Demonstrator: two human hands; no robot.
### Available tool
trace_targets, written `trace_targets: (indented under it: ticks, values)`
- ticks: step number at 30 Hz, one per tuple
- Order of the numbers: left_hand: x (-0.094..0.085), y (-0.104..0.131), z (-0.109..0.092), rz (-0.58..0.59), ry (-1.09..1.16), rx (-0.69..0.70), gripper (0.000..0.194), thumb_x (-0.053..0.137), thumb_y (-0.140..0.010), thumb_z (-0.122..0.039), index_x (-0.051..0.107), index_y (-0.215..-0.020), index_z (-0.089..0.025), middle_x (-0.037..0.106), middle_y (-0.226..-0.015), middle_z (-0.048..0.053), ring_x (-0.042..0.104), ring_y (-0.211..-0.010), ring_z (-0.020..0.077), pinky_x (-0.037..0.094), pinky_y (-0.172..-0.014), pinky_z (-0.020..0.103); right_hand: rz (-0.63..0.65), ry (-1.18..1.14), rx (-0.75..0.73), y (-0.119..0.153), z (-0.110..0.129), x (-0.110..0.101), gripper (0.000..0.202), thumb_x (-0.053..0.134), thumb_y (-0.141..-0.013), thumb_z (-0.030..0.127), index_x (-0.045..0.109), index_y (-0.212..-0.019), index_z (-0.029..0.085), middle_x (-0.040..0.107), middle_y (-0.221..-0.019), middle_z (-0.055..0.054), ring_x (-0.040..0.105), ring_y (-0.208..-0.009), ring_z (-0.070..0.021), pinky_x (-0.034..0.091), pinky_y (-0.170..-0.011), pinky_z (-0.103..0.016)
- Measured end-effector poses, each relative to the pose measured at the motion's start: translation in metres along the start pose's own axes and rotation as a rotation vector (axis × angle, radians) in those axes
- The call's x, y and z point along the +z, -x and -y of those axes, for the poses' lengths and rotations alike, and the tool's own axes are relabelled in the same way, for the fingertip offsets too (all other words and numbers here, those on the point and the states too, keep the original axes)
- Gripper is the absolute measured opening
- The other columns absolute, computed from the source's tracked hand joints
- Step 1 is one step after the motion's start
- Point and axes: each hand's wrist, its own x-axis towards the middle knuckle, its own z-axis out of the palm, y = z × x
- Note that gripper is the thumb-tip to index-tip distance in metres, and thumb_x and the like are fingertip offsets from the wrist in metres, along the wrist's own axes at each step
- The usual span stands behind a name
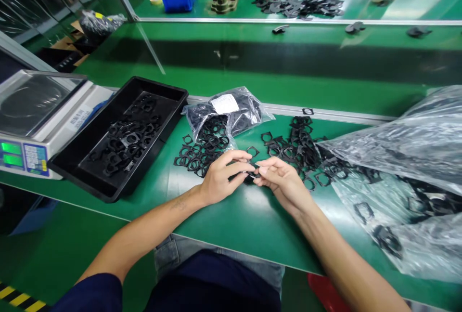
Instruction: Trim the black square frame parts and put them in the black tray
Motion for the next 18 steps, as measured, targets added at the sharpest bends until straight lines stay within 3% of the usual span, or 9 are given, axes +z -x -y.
trace_targets:
  ticks: [3,5,8,12,18]
  values:
    - [0.0004,0.0011,0.0004,0.003,-0.007,0.054,0.016,0.061,-0.090,-0.011,0.072,-0.096,-0.021,0.072,-0.104,0.006,0.069,-0.098,0.0157,0.057,-0.086,0.031,0.055,0.022,0.035,0.0000,-0.0025,-0.0012,0.034,0.092,-0.063,0.039,0.072,-0.081,0.019,0.073,-0.070,0.000,0.067,-0.054,-0.0115,0.058,-0.056,-0.023]
    - [0.0005,0.0010,0.0010,-0.008,0.011,0.048,0.014,0.064,-0.089,-0.012,0.073,-0.095,-0.021,0.074,-0.096,0.005,0.069,-0.091,0.0148,0.057,-0.082,0.030,0.053,0.104,-0.018,-0.0003,-0.0057,-0.0022,0.030,0.086,-0.072,0.043,0.072,-0.082,0.019,0.072,-0.070,-0.001,0.068,-0.057,-0.0132,0.059,-0.059,-0.026]
    - [0.0003,-0.0001,0.0019,-0.047,0.054,-0.039,0.009,0.068,-0.089,-0.016,0.075,-0.092,-0.021,0.074,-0.085,0.004,0.069,-0.079,0.0140,0.056,-0.074,0.028,-0.036,0.357,-0.264,0.0006,-0.0093,-0.0034,0.022,0.074,-0.084,0.042,0.072,-0.088,0.021,0.073,-0.083,-0.004,0.071,-0.073,-0.0173,0.061,-0.069,-0.031]
    - [0.0002,-0.0022,0.0027,-0.085,0.084,-0.197,0.008,0.070,-0.088,-0.025,0.076,-0.088,-0.019,0.074,-0.080,0.004,0.068,-0.073,0.0143,0.055,-0.069,0.028,-0.050,0.656,-0.577,0.0049,-0.0092,-0.0022,0.014,0.070,-0.086,0.031,0.070,-0.098,0.024,0.070,-0.104,-0.007,0.068,-0.095,-0.0218,0.060,-0.079,-0.034]
    - [0.0017,-0.0020,0.0020,-0.055,0.164,-0.285,0.014,0.073,-0.087,-0.030,0.072,-0.081,-0.017,0.071,-0.075,0.002,0.065,-0.068,0.0128,0.052,-0.067,0.025,-0.050,0.783,-0.703,0.0077,-0.0064,-0.0003,0.005,0.067,-0.090,0.027,0.067,-0.086,0.024,0.068,-0.084,-0.005,0.064,-0.078,-0.0205,0.055,-0.073,-0.035]
